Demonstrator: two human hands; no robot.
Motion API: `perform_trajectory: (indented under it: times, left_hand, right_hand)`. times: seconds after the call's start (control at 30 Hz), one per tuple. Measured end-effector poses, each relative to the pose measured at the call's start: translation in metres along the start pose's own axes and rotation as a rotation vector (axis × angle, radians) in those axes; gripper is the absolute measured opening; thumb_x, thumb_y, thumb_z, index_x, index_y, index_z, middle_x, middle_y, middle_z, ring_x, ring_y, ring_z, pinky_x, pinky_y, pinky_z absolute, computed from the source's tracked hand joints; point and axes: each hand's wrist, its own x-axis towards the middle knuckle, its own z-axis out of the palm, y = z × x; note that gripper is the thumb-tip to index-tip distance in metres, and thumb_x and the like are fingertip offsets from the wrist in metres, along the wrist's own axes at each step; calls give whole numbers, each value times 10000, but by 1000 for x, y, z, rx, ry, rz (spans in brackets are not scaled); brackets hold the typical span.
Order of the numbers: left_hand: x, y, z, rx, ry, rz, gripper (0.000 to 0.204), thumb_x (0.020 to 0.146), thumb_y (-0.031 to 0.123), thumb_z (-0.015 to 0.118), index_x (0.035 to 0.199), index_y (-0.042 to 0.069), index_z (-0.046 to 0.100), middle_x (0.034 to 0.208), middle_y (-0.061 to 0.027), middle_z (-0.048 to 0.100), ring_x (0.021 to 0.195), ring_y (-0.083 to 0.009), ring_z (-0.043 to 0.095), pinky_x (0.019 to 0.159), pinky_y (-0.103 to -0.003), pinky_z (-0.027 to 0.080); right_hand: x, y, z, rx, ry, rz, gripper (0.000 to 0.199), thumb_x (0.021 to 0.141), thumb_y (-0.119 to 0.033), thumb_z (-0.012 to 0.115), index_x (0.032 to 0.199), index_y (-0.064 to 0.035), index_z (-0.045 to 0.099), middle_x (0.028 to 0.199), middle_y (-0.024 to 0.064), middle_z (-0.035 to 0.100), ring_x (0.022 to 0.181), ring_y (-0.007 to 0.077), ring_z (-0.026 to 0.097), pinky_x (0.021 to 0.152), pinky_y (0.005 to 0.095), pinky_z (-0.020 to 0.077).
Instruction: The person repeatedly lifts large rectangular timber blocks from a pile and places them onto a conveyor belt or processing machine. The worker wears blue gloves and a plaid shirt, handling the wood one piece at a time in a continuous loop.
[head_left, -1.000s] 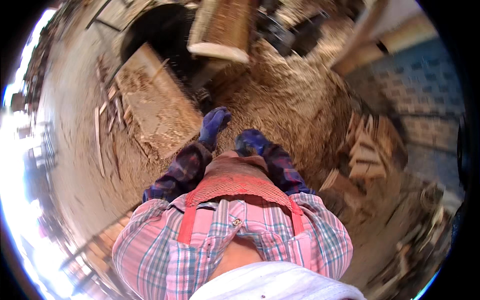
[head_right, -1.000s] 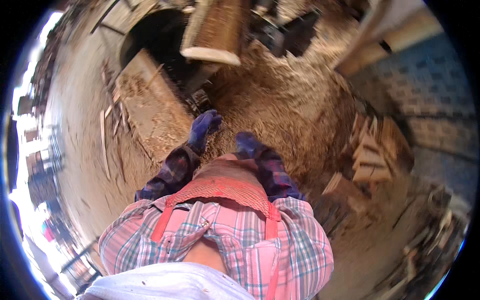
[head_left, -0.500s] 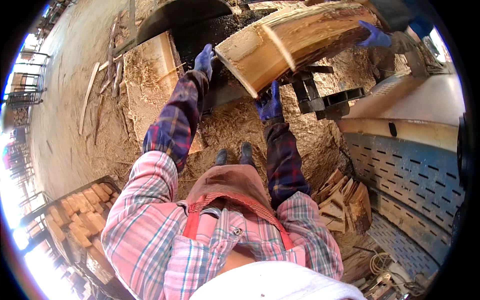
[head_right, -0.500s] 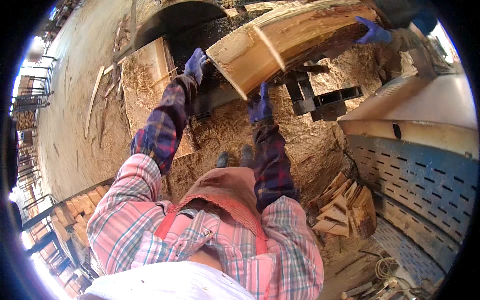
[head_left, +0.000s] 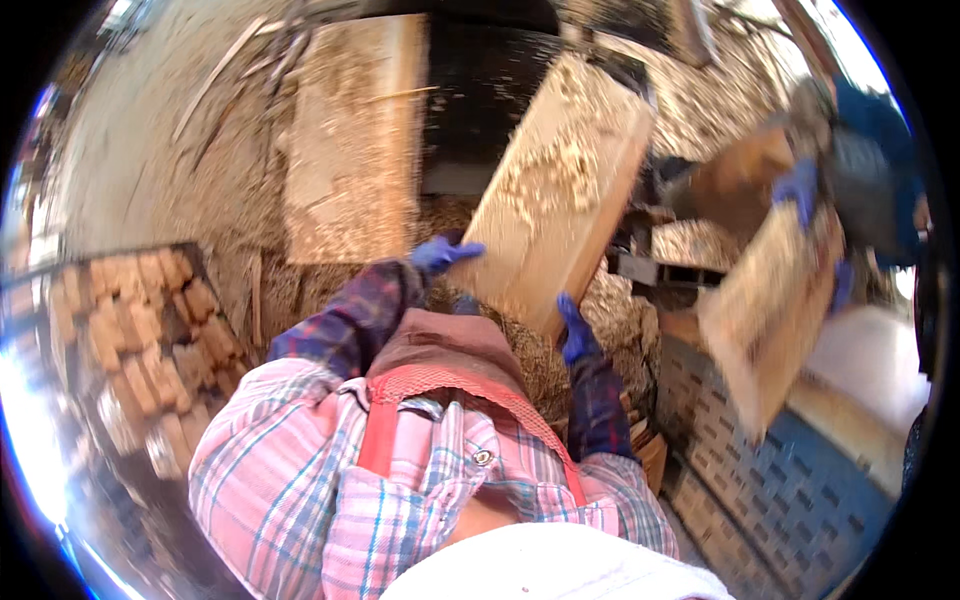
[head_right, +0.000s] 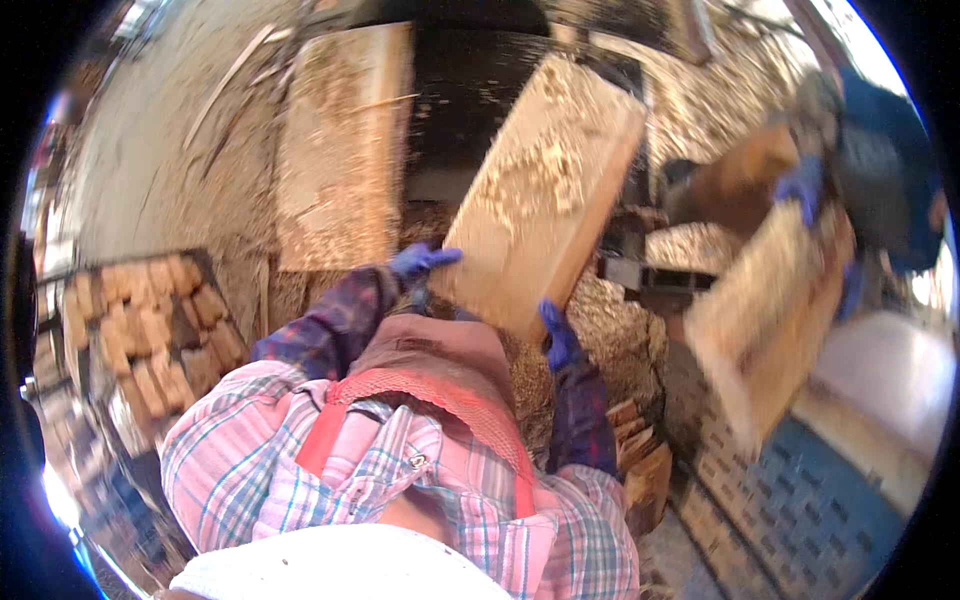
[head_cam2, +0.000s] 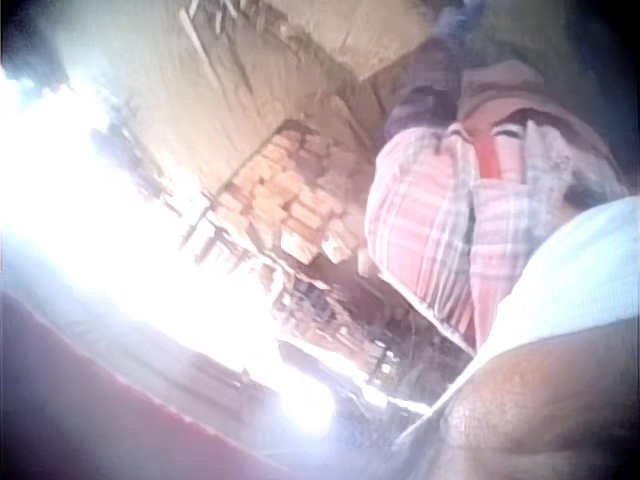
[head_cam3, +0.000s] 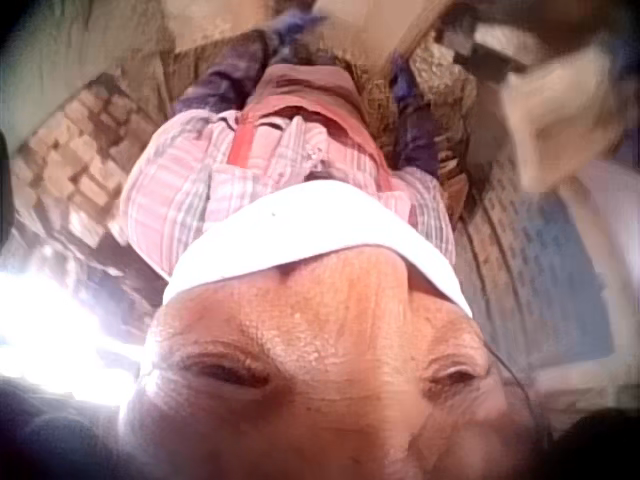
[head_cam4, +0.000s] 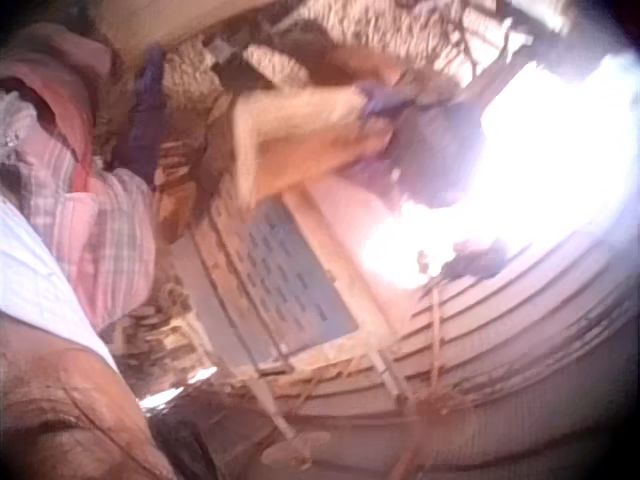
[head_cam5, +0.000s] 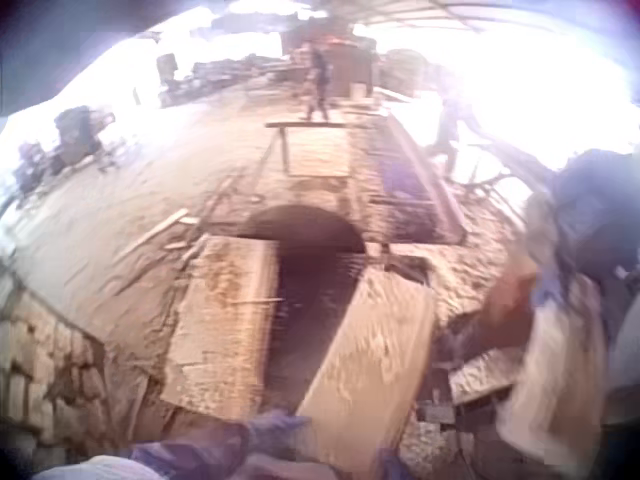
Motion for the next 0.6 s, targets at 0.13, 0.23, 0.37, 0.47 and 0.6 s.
perform_trajectory:
  times: [0.13,0.23,0.37,0.47,0.6]
  left_hand:
    - [-68,-33,-8,-316,-85,-33,411,729,252,732,1037,8,609,926,-72,647,835,-156,612,736,-291,490]
    - [-126,-46,-24,-48,73,262,642,631,321,768,1147,21,530,942,-116,643,846,-241,614,760,-353,480]
    - [-225,-37,-44,488,361,152,913,506,486,748,1222,9,443,998,-256,588,956,-363,572,825,-403,449]
    - [-287,-83,-41,335,590,396,929,524,483,740,1254,6,421,1056,-255,567,1000,-375,548,842,-401,439]
    - [-389,-161,-78,91,929,760,913,587,370,769,1301,-27,361,1209,-184,518,1131,-261,486,950,-345,379]
  right_hand:
    - [-34,20,31,169,-212,189,504,865,-426,495,1209,-57,483,1201,45,512,1064,212,492,968,366,357]
    - [12,-34,73,126,-86,-144,669,865,-575,361,1356,-121,327,1356,102,376,1206,269,384,1014,429,315]
    - [44,-47,157,-115,-171,-352,621,874,-502,385,1345,-99,340,1352,101,381,1205,252,387,1010,404,319]
    - [39,-36,235,-316,-348,-423,586,880,-448,402,1336,-83,350,1349,101,384,1205,239,389,1007,386,322]
    - [-14,38,398,-573,-725,-614,541,889,-376,426,1325,-62,363,1346,100,388,1204,222,391,1003,362,326]
